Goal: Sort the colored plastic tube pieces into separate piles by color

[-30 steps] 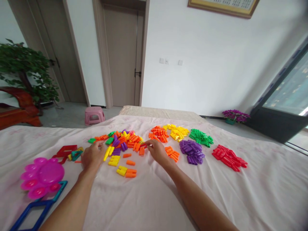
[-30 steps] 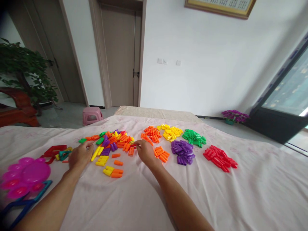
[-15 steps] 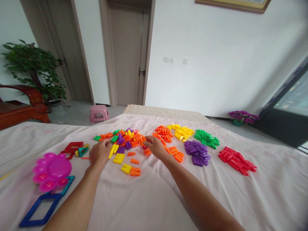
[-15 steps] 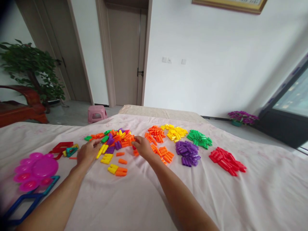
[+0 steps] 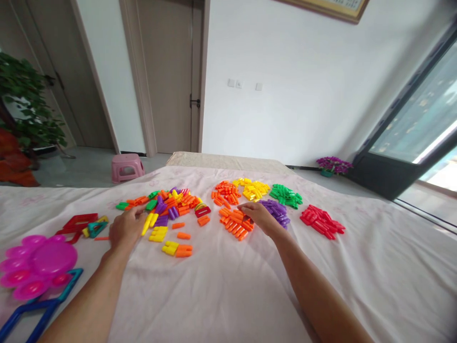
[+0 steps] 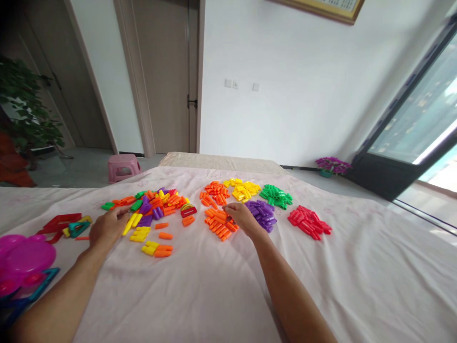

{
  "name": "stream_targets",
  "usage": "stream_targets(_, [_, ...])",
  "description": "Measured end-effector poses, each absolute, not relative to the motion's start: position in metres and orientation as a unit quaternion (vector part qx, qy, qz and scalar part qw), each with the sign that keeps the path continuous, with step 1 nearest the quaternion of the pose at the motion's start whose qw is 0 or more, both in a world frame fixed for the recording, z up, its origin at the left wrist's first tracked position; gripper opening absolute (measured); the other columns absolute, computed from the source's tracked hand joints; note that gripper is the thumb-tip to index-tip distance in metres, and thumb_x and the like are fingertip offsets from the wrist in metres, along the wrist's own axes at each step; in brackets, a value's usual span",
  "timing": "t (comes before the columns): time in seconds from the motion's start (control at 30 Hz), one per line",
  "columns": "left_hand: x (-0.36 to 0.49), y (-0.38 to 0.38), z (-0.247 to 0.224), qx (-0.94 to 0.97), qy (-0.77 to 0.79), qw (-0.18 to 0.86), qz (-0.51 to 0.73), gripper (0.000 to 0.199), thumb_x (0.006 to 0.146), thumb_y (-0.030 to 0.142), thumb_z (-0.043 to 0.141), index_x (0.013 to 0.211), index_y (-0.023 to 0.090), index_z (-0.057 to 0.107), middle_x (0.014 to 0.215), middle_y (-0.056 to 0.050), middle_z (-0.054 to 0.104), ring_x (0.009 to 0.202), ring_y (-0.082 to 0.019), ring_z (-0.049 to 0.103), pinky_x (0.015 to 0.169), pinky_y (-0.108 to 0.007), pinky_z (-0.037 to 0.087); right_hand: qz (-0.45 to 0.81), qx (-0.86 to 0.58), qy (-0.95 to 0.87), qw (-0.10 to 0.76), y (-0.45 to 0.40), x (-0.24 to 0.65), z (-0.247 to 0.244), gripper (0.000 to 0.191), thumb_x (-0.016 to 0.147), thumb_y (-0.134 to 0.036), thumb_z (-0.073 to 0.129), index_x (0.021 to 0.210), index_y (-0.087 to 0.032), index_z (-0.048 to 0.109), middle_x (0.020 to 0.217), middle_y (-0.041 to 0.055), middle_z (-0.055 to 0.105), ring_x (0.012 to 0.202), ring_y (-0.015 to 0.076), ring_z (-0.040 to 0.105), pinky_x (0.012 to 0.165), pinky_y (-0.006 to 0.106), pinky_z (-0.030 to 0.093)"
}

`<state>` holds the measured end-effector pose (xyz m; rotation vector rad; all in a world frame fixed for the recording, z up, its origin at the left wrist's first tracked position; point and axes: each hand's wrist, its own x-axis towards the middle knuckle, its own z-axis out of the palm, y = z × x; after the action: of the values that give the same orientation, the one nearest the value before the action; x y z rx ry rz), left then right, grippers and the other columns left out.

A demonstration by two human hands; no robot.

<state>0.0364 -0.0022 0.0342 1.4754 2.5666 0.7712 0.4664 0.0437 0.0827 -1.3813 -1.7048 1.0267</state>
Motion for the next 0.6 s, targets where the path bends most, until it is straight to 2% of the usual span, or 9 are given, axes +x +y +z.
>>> stream_targets(0.1, [0.036,-0.002,0.035,0.481,0.84,0.043,0.247,0.047,0.09,0.044,0.046,0.125,0.025,0.07,0.116,-0.014,0.073,0.103,-0.036,0.066,0.078,-0.043,0.049,0.302,-0.573,-0.66,0.382,0.051,0.48,0.079,0.023,0.08,-0.021,0.061,0.096,-0.014,0.076,0.079,0.0043,0.073,0.063,0.0135,0.066,0.056,0.02,0.048])
stream_targets(0.23, [0.036,-0.002,0.034,0.478,0.842,0.045,0.247,0.048,0.09,0.045,0.045,0.126,0.025,0.07,0.115,-0.013,0.074,0.102,-0.037,0.066,0.077,-0.043,0.049,0.27,-0.581,-0.637,0.427,0.056,0.484,0.079,0.025,0.082,-0.021,0.056,0.098,-0.015,0.075,0.093,0.0064,0.075,0.064,0.0134,0.068,0.059,0.023,0.052])
stream_targets(0.4, [0.033,0.0,0.031,0.48,0.84,0.043,0.249,0.047,0.09,0.044,0.046,0.126,0.026,0.069,0.117,-0.012,0.073,0.102,-0.036,0.066,0.076,-0.042,0.049,0.239,-0.573,-0.641,0.452,0.045,0.468,0.084,0.027,0.083,-0.02,0.053,0.101,-0.017,0.073,0.092,0.0048,0.075,0.067,0.0142,0.068,0.064,0.025,0.053])
stream_targets(0.5, [0.033,0.0,0.031,0.478,0.841,0.046,0.247,0.046,0.09,0.043,0.046,0.126,0.028,0.069,0.119,-0.011,0.073,0.103,-0.035,0.066,0.076,-0.04,0.049,0.192,-0.532,-0.697,0.44,0.027,0.444,0.083,0.025,0.086,-0.02,0.054,0.102,-0.02,0.073,0.094,0.0039,0.075,0.082,0.0177,0.069,0.077,0.029,0.054])
stream_targets(0.6, [0.035,-0.001,0.033,0.476,0.841,0.047,0.251,0.045,0.09,0.042,0.046,0.126,0.029,0.069,0.119,-0.01,0.073,0.103,-0.033,0.066,0.076,-0.038,0.048,0.159,-0.472,-0.781,0.377,0.004,0.416,0.08,0.024,0.088,-0.016,0.055,0.102,-0.022,0.073,0.103,0.0045,0.075,0.095,0.0189,0.068,0.087,0.031,0.05])
